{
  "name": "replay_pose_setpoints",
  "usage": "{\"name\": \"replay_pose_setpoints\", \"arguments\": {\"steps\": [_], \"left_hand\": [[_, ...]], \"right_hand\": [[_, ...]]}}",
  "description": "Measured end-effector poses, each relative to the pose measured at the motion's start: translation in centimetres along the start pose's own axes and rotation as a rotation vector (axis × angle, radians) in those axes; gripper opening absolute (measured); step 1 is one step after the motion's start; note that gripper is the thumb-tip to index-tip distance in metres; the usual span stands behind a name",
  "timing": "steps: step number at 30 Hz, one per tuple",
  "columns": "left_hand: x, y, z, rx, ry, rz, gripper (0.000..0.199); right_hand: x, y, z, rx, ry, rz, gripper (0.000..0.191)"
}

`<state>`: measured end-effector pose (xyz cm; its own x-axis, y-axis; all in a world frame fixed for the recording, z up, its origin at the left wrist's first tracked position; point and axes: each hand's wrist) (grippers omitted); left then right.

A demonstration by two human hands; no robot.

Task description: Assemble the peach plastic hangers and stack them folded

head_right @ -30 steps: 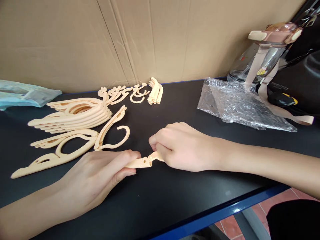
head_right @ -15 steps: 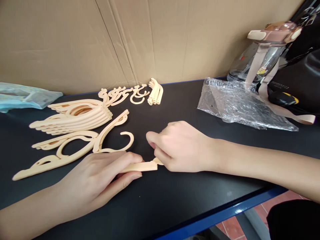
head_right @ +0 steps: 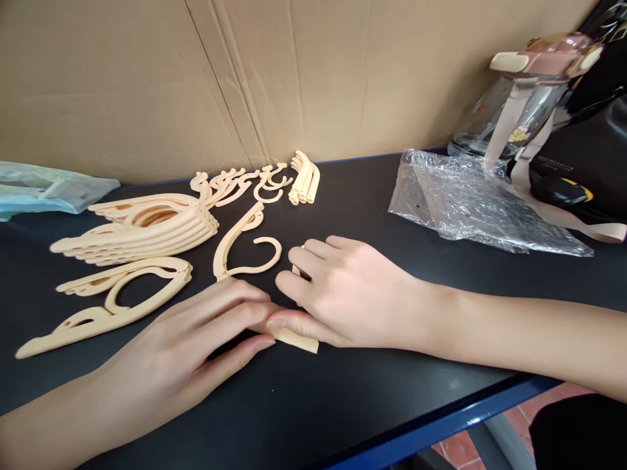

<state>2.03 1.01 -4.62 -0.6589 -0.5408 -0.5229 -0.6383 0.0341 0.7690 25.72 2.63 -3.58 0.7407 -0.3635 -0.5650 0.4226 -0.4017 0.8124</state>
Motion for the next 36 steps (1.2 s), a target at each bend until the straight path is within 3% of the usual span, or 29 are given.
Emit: {"name": "replay_pose_setpoints", "arguments": {"steps": [7,12,22,27,30,36], "left_hand": [[-0.3,0.6,0.2,-0.066,0.123,-0.176,0.017],[-0.2,1.0,0.3,-0.139,0.226,-0.218,0.024],[0.0,0.9,0.7,-0.099,0.253,-0.214,0.047],[0.0,0.6,1.1,-0.138,0.243,-0.168,0.058],[-0.1,0.4,1.2,-0.157,0.245,-0.109,0.055],[-0.2,0.1,1.2,-0.181,0.256,-0.086,0.029]], "right_hand": [[0.2,0.1,0.4,-0.144,0.099,0.034,0.036],[0.0,0.2,0.3,-0.259,0.128,0.057,0.01],[0.1,-1.3,-3.0,-0.28,-0.023,-0.002,0.04],[0.3,-1.8,-3.5,-0.283,-0.091,-0.084,0.031],[0.3,-1.9,-3.4,-0.243,-0.103,-0.116,0.027],[0.3,-2.4,-3.5,-0.283,-0.181,-0.153,0.025]]}}
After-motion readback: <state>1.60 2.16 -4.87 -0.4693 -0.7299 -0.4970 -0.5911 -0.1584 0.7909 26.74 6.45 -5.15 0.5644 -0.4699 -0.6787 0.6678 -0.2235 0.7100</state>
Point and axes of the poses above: each hand's wrist, its own x-axis away from the middle knuckle, its own y-axis out of the back of the hand, z = x × y, and after that the axes turned 14 degrees about -z, right-handed
